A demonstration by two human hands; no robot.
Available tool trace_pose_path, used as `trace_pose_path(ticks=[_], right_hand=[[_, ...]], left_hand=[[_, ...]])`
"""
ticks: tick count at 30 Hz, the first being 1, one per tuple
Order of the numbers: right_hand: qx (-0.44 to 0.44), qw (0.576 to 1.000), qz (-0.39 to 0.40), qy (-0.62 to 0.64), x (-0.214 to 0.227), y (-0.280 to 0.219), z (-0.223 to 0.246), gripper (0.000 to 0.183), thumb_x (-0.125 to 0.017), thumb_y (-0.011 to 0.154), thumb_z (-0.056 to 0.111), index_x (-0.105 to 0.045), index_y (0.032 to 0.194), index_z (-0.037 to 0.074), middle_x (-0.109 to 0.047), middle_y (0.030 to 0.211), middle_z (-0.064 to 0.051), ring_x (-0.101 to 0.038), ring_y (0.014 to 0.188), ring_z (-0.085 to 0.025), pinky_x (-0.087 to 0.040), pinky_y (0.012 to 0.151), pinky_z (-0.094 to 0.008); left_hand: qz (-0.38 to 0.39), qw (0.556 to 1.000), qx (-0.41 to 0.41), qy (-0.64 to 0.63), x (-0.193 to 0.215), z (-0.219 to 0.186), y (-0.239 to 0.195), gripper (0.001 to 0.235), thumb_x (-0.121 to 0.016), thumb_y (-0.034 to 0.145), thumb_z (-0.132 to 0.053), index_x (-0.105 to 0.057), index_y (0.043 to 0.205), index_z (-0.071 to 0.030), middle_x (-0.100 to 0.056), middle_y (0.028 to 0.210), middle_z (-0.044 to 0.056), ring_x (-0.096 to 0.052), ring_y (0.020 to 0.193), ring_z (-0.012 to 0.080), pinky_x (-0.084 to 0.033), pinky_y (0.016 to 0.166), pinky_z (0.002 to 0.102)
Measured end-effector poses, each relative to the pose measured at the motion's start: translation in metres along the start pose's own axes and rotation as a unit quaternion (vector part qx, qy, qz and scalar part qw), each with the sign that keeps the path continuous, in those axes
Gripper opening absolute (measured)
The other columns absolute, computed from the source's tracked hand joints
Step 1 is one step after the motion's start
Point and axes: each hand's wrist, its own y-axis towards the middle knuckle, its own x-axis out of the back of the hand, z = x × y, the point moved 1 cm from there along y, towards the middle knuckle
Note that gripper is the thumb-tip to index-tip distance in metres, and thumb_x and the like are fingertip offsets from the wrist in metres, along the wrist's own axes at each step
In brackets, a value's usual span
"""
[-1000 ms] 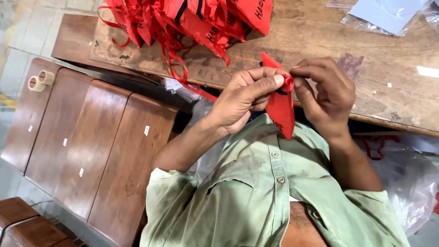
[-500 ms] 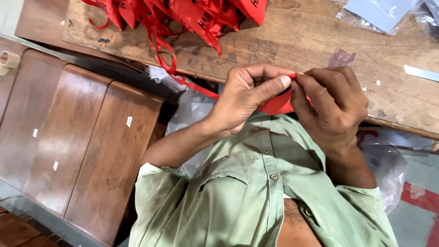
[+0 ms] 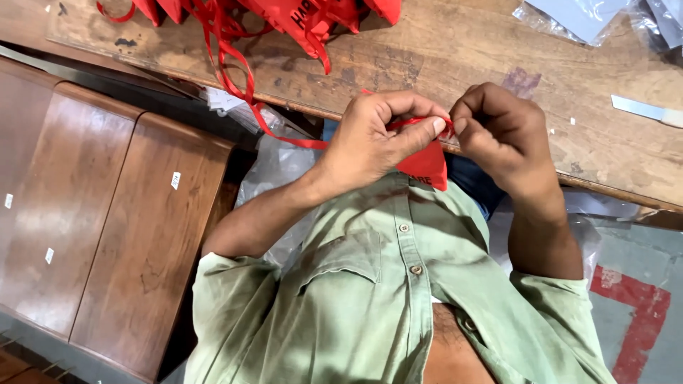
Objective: Assembling hardware kits by placing instruction manuals into red bags and attaching ribbons to the bags.
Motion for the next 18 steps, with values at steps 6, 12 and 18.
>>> trace_pose_path(ticks=[6,12,18], right_hand=[[-0.171,0.902,0.059,0.393,-0.002,-0.008,-0.022,0.014,-0.055,0.101,0.01,-0.052,0.091,0.001,-0.048,0.078,0.0,-0.04,0.071,-0.007,-0.035,0.069,-0.026],[-0.151,0.885,0.057,0.437,-0.011,-0.013,-0.022,0.022,-0.063,0.103,0.018,-0.051,0.092,0.002,-0.053,0.077,-0.004,-0.044,0.071,-0.01,-0.039,0.071,-0.028],[0.089,0.973,0.054,-0.208,0.004,-0.001,-0.013,0.03,-0.083,0.076,0.01,-0.065,0.098,0.0,-0.064,0.097,-0.015,-0.061,0.087,-0.03,-0.05,0.072,-0.04]], left_hand=[[0.03,0.999,0.029,0.019,0.013,0.001,0.007,0.018,-0.069,0.102,-0.014,-0.073,0.113,0.0,-0.078,0.099,0.002,-0.072,0.093,0.0046,-0.061,0.087,0.023],[-0.049,0.973,-0.073,0.212,0.006,-0.002,0.004,0.013,-0.072,0.099,-0.013,-0.078,0.103,-0.002,-0.077,0.087,0.003,-0.069,0.077,0.0044,-0.056,0.068,0.023],[0.004,0.984,-0.043,0.173,-0.017,-0.031,-0.005,0.01,-0.073,0.099,-0.011,-0.077,0.106,-0.005,-0.076,0.086,0.001,-0.065,0.074,0.0029,-0.053,0.065,0.022]])
